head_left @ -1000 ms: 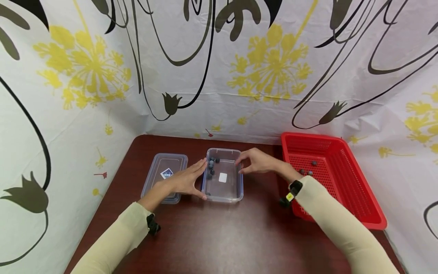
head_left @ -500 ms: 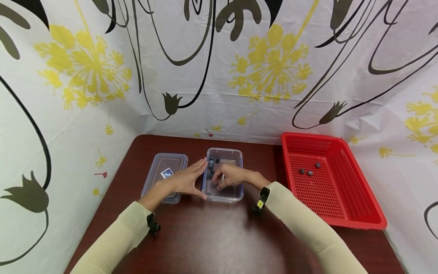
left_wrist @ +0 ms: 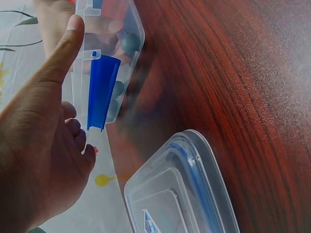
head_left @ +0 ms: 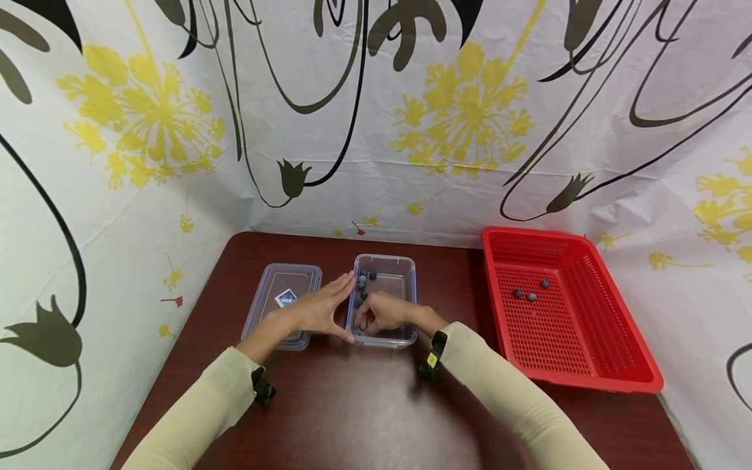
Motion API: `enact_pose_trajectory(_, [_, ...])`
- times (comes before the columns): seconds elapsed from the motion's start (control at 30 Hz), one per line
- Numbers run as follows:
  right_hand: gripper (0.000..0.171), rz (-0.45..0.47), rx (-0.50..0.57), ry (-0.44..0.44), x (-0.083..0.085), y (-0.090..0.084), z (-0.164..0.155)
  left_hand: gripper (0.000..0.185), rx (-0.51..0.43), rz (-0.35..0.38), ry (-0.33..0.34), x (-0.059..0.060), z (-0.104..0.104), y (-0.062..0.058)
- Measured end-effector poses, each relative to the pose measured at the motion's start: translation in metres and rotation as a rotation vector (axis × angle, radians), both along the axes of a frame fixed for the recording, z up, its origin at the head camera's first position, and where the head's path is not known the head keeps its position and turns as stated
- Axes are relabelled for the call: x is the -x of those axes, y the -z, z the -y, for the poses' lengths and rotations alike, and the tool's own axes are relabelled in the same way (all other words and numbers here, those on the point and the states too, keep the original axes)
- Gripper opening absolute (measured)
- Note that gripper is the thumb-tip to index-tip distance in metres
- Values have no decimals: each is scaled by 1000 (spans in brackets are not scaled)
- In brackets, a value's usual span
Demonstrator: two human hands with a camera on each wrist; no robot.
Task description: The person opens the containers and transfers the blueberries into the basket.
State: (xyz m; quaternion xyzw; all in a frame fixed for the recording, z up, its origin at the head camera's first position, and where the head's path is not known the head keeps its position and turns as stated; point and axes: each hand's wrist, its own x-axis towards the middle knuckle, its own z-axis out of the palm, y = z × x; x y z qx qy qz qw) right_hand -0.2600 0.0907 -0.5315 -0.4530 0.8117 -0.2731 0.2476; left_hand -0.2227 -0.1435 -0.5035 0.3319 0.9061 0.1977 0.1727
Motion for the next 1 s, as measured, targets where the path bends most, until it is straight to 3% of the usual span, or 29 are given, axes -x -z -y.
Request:
enact_pose_trajectory(0.53, [13,-22,9,33,-5,5,4,131,-6,14,-8,0,1,2])
enact_pose_trajectory(0.87, [9,-52,29,-15,-5,4,1,132,-9,12,-9,-1,1,1])
enact_pose_trajectory(1.0, [8,-64,38,-8,-1,-3,-4,131,8,7,-4,-1,1,1])
